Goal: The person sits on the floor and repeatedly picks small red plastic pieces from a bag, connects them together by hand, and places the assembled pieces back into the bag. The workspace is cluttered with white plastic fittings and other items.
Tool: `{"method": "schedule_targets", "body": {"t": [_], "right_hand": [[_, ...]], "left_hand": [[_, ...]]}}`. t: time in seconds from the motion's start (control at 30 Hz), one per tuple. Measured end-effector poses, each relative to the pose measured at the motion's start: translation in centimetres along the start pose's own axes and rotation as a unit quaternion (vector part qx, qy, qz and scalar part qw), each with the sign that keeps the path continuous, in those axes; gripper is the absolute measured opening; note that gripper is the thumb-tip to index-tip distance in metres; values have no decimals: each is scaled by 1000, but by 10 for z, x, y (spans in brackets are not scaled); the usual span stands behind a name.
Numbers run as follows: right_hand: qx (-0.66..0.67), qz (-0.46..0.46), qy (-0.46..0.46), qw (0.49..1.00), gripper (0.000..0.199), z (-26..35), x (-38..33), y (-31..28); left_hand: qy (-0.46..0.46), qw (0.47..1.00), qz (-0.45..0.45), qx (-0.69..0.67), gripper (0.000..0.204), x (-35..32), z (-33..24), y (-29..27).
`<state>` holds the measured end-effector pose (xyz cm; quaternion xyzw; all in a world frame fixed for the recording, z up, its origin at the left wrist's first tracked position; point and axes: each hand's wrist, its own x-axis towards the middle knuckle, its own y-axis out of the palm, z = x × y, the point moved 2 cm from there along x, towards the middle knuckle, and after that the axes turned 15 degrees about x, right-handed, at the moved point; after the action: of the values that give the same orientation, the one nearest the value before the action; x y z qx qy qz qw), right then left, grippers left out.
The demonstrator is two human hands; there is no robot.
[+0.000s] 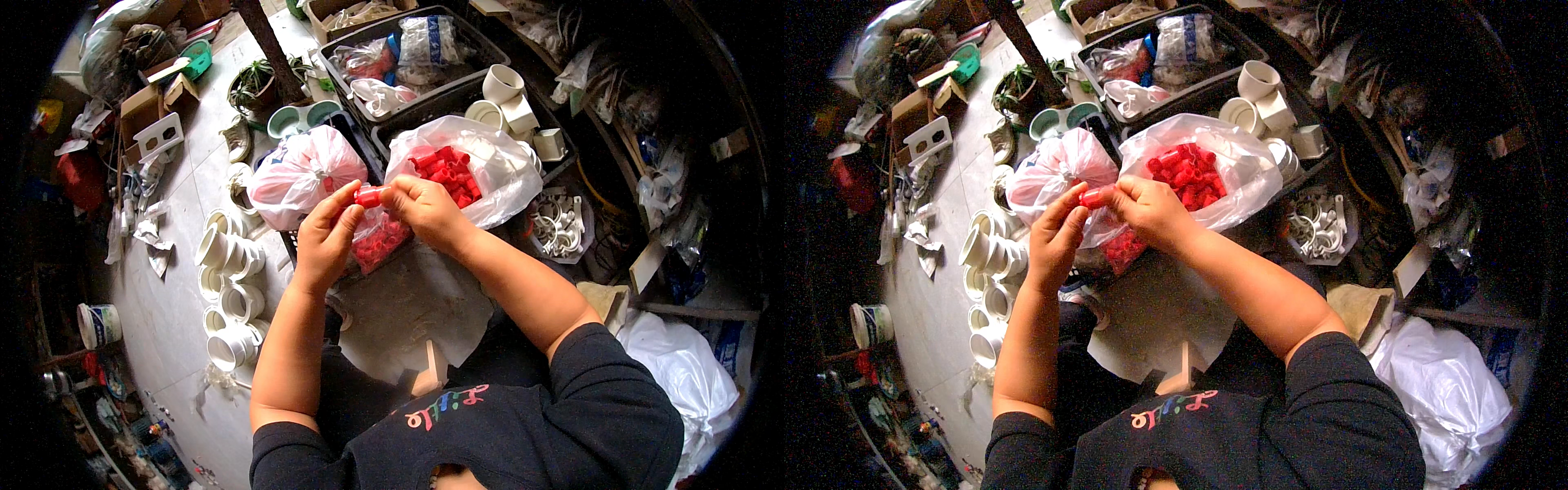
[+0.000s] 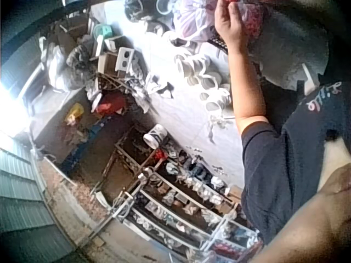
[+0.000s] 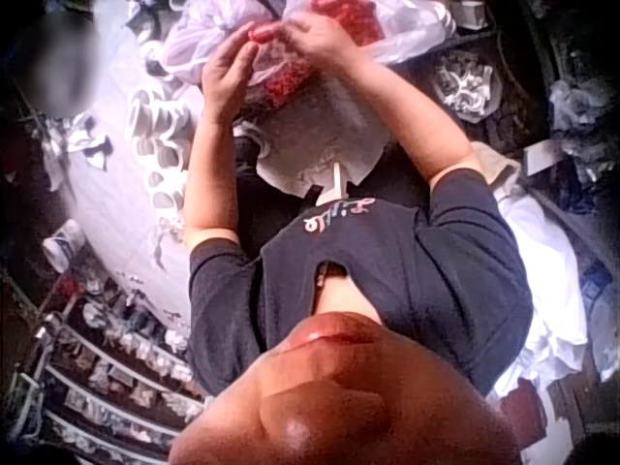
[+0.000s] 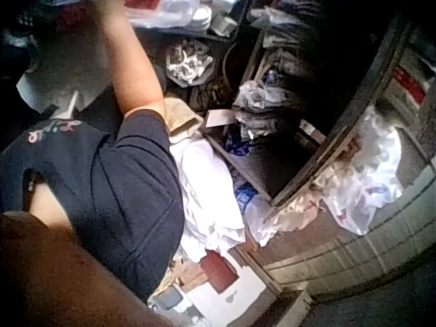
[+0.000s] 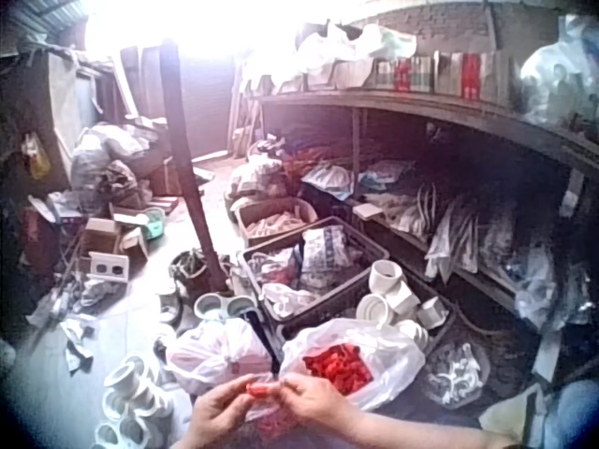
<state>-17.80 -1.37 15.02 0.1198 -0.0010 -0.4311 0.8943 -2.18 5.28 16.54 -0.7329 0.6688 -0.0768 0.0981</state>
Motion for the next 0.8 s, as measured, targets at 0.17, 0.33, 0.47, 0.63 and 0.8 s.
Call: {"method": "schedule_targets", "body": {"t": [0.17, 0.33, 0.47, 0.63, 0.8], "right_hand": [[-29, -38, -122, 991, 29, 6, -4, 10], [22, -51, -12, 998, 24, -2, 2, -4], [-23, -74, -112, 991, 37, 0, -1, 7], [-20, -42, -40, 998, 27, -3, 1, 0], [-20, -37, -33, 999, 34, 2, -1, 0]], "left_hand": [[-2, 1000, -1, -10, 32, 0, 4, -1], [-8, 1000, 1, -4, 32, 1, 3, 0], [-25, 999, 1, -22, 32, 0, 2, 0], [-17, 1000, -5, -7, 32, 1, 3, -1], [-48, 999, 3, -6, 31, 1, 2, -1]]}}
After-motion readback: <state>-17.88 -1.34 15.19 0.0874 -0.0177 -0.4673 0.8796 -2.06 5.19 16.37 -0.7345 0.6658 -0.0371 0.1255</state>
